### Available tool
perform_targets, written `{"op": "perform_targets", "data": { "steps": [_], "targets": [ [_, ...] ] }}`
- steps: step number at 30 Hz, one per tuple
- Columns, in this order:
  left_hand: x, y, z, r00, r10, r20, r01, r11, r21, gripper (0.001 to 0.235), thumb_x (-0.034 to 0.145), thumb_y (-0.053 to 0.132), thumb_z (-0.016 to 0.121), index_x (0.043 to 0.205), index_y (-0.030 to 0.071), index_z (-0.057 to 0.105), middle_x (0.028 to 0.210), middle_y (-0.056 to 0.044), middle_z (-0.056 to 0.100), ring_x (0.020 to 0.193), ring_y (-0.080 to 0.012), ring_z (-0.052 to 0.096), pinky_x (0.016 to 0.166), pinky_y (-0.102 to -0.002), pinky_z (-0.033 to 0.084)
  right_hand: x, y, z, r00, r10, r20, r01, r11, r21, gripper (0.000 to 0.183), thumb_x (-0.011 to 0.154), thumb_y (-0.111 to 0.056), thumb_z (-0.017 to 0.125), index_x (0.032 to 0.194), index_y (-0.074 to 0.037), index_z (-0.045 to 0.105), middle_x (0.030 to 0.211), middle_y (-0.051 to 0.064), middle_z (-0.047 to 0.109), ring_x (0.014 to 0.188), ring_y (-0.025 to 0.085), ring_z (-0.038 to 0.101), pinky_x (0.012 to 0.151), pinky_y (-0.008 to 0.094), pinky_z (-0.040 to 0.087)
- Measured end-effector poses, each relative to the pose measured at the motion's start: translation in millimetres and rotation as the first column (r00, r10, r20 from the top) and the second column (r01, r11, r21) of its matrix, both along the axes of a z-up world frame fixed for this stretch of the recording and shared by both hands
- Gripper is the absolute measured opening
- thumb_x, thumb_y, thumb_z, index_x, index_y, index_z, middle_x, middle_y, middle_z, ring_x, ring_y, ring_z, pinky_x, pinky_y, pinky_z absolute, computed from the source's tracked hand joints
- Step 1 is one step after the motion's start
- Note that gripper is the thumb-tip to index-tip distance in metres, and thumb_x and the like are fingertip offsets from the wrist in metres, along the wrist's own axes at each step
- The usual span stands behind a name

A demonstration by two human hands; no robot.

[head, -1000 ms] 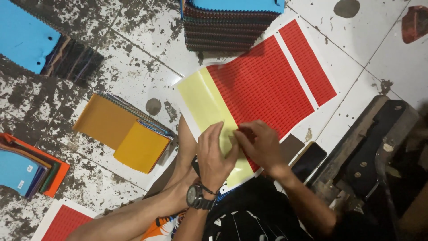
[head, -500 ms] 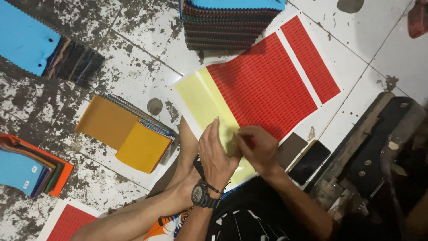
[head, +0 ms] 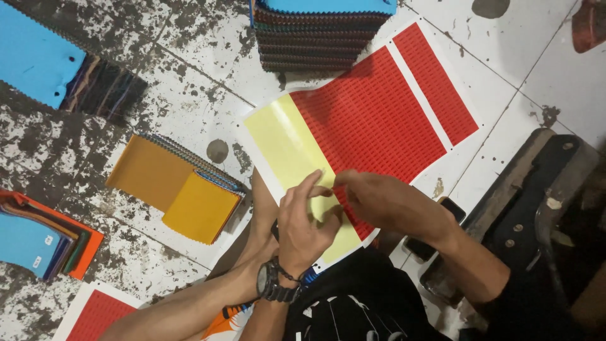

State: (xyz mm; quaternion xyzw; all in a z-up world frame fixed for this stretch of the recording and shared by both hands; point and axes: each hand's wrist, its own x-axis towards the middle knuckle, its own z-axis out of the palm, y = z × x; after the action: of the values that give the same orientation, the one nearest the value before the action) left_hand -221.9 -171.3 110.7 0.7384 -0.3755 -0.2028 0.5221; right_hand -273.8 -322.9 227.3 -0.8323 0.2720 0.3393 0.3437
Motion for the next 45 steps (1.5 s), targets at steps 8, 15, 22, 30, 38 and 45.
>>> {"op": "perform_targets", "data": {
  "steps": [8,15,22,30,38,45],
  "targets": [
    [-12.2,2.6,-24.7,0.993,0.105,0.061,-0.1,0.992,-0.077,0.063,0.076,0.001,0.078,0.136,0.006,0.059,0.084,-0.006,0.077,0.084,-0.0273,0.072,0.089,-0.042,0.052,-27.3,3.1,-44.9,0.986,-0.151,0.075,0.154,0.987,-0.042,0.027,0.097,-0.023,0.057,0.117,-0.01,0.069,0.098,0.015,0.073,0.097,0.034,0.073,0.084,0.044,0.059],
    [-18.7,-6.8,-25.6,0.937,0.176,0.302,-0.144,0.982,-0.125,0.077,0.071,-0.001,0.08,0.138,-0.007,0.043,0.122,-0.025,0.063,0.113,-0.0442,0.062,0.101,-0.055,0.049,-77.3,44.7,-174.1,0.689,-0.167,0.705,0.49,0.825,-0.283,0.028,0.091,-0.037,0.073,0.106,-0.014,0.074,0.09,0.006,0.069,0.085,0.025,0.073,0.071,0.033,0.061],
    [-24.7,-9.5,-26.0,0.918,0.171,0.358,-0.134,0.983,-0.126,0.083,0.066,-0.001,0.08,0.139,-0.008,0.04,0.129,-0.026,0.054,0.123,-0.0472,0.055,0.109,-0.056,0.045,-67.9,56.7,-170.7,0.506,-0.323,0.8,0.675,0.725,-0.134,0.023,0.081,-0.03,0.087,0.095,-0.014,0.08,0.079,0.001,0.072,0.07,0.019,0.073,0.054,0.027,0.059],
    [-26.3,-3.1,-41.2,0.961,0.16,0.228,-0.146,0.986,-0.077,0.088,0.063,0.001,0.084,0.14,-0.006,0.043,0.131,-0.024,0.055,0.122,-0.0438,0.057,0.107,-0.055,0.044,-73.7,37.8,-163.1,0.471,-0.353,0.808,0.515,0.854,0.073,0.013,0.08,-0.013,0.08,0.093,-0.014,0.077,0.08,0.003,0.076,0.075,0.025,0.076,0.065,0.035,0.062],
    [-11.1,2.3,-11.6,0.987,0.128,-0.096,-0.14,0.98,-0.139,0.07,0.076,-0.002,0.075,0.139,-0.004,0.043,0.121,-0.019,0.06,0.1,-0.0342,0.072,0.096,-0.052,0.053,-64.9,12.7,-106.8,0.626,-0.168,0.762,0.227,0.973,0.028,0.008,0.085,-0.004,0.072,0.092,-0.007,0.073,0.076,0.01,0.071,0.072,0.031,0.072,0.064,0.043,0.061],
    [0.8,2.8,-2.6,0.969,0.037,-0.244,-0.083,0.979,-0.184,0.076,0.073,-0.004,0.074,0.14,-0.004,0.041,0.121,-0.022,0.06,0.093,-0.0359,0.075,0.092,-0.056,0.054,-48.0,-3.3,-60.4,0.832,-0.086,0.548,0.041,0.995,0.095,0.019,0.092,-0.004,0.064,0.111,-0.004,0.068,0.086,0.016,0.07,0.082,0.033,0.072,0.07,0.048,0.06]
  ]
}}
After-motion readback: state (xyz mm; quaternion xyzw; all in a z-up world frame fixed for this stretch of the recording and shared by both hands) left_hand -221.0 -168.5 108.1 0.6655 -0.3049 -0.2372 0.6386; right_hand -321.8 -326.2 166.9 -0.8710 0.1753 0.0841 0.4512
